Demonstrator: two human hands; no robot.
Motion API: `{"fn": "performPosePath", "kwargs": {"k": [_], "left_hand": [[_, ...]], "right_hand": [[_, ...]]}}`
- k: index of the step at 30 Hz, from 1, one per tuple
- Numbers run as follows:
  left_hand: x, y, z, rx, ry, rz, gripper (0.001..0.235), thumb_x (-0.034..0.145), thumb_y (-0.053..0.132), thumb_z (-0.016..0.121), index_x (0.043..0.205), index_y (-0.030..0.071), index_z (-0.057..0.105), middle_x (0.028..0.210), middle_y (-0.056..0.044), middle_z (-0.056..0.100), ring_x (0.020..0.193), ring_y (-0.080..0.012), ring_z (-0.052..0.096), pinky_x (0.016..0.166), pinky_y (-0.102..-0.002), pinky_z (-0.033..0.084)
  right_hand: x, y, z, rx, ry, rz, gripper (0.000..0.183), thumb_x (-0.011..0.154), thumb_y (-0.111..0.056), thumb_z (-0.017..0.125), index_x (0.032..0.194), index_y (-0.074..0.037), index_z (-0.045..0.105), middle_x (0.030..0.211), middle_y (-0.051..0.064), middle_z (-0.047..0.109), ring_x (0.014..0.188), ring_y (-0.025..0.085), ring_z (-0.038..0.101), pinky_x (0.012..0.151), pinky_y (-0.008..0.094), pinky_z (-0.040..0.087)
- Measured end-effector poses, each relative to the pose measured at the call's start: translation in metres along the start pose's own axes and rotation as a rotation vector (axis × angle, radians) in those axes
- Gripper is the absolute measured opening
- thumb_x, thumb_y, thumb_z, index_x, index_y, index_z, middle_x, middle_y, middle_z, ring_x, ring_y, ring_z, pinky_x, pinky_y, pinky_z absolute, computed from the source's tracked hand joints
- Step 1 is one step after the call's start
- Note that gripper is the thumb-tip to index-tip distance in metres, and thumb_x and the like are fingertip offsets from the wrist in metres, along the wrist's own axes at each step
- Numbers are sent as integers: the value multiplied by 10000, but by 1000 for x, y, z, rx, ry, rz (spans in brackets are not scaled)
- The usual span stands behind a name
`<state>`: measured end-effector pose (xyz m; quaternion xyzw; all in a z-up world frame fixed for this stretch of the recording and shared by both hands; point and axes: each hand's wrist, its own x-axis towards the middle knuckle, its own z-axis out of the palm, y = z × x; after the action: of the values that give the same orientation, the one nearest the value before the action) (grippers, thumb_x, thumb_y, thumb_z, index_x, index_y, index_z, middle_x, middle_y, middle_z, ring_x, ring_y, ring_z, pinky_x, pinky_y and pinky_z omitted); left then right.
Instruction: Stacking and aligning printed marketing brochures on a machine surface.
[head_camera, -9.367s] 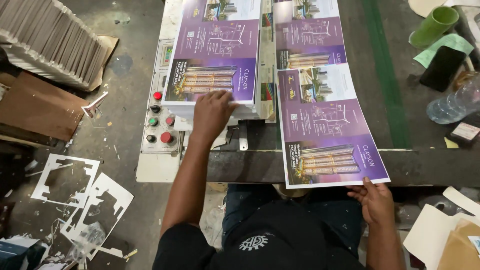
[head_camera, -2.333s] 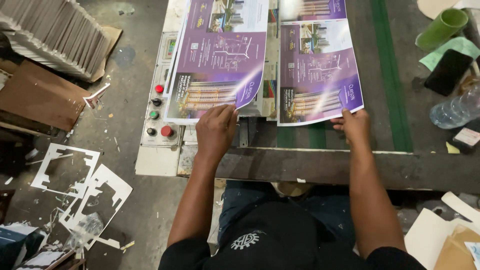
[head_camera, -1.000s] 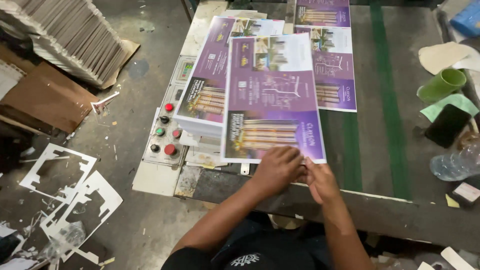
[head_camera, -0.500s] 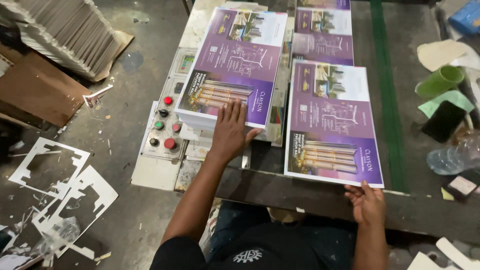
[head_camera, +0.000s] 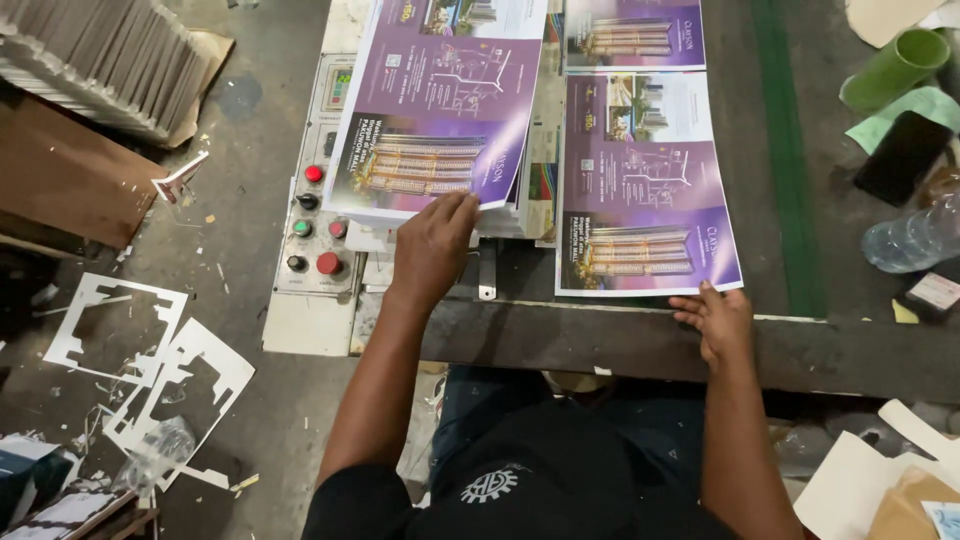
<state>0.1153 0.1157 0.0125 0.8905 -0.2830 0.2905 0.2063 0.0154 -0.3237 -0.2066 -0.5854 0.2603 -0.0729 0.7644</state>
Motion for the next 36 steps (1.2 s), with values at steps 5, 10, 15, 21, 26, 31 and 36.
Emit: {"fn": "performPosePath", "kwargs": {"k": [5,10,15,21,26,31,36], "left_hand": [[2,-5,1,43,65,34,129,969,28,653,1096,51,665,1067,-106,750,970,-286,740,756,-405,591],[14,-1,-15,-3,33,-51,86,964,122,749,1010,62,708,882,-90,742,809,-283,722,650,-421,546],[16,-2,-28,-59,9,-18,117,930,152,767,1016,76,742,975,-76,770,827,-279,725,686,-422,552],[11,4,-16,-104,-132,-51,166,914,178,788,1060,101,781,1052,-87,767,901,-284,740,762,-392,584],[19,22,-25,-67,-37,-105,138,954,166,812,1056,82,774,1054,-78,781,912,-277,748,767,-384,580],[13,24,-29,-95,24,-96,146,941,123,811,1066,64,766,1058,-91,773,937,-281,745,797,-371,587],[13,27,-28,-128,15,-98,137,939,124,813,1049,59,765,1044,-93,774,931,-273,749,796,-369,585]], "right_hand": [[25,-9,12,-51,-20,6,223,1088,-148,516,1250,0,558,1018,140,700,829,258,732,600,351,586],[39,-26,13,-89,-10,56,237,1093,-176,530,1252,0,535,1031,172,707,822,256,736,597,332,583],[-27,-91,28,-477,116,-64,330,1087,-211,570,1334,5,596,1072,195,728,828,250,704,621,347,547],[-195,-219,89,280,-841,-757,702,968,-655,540,1345,-69,619,1321,136,648,1194,274,605,1074,448,467],[-241,-187,58,594,-1417,-466,464,1061,-410,394,1373,-121,580,1349,44,599,1206,253,609,1095,606,462],[-249,-157,27,753,-1814,-302,385,1116,-239,319,1385,-138,575,1359,1,598,1203,237,628,1090,677,493],[-255,-196,65,754,-1730,-460,332,1126,-125,370,1364,-111,602,1343,16,671,1198,225,676,1069,648,561]]}}
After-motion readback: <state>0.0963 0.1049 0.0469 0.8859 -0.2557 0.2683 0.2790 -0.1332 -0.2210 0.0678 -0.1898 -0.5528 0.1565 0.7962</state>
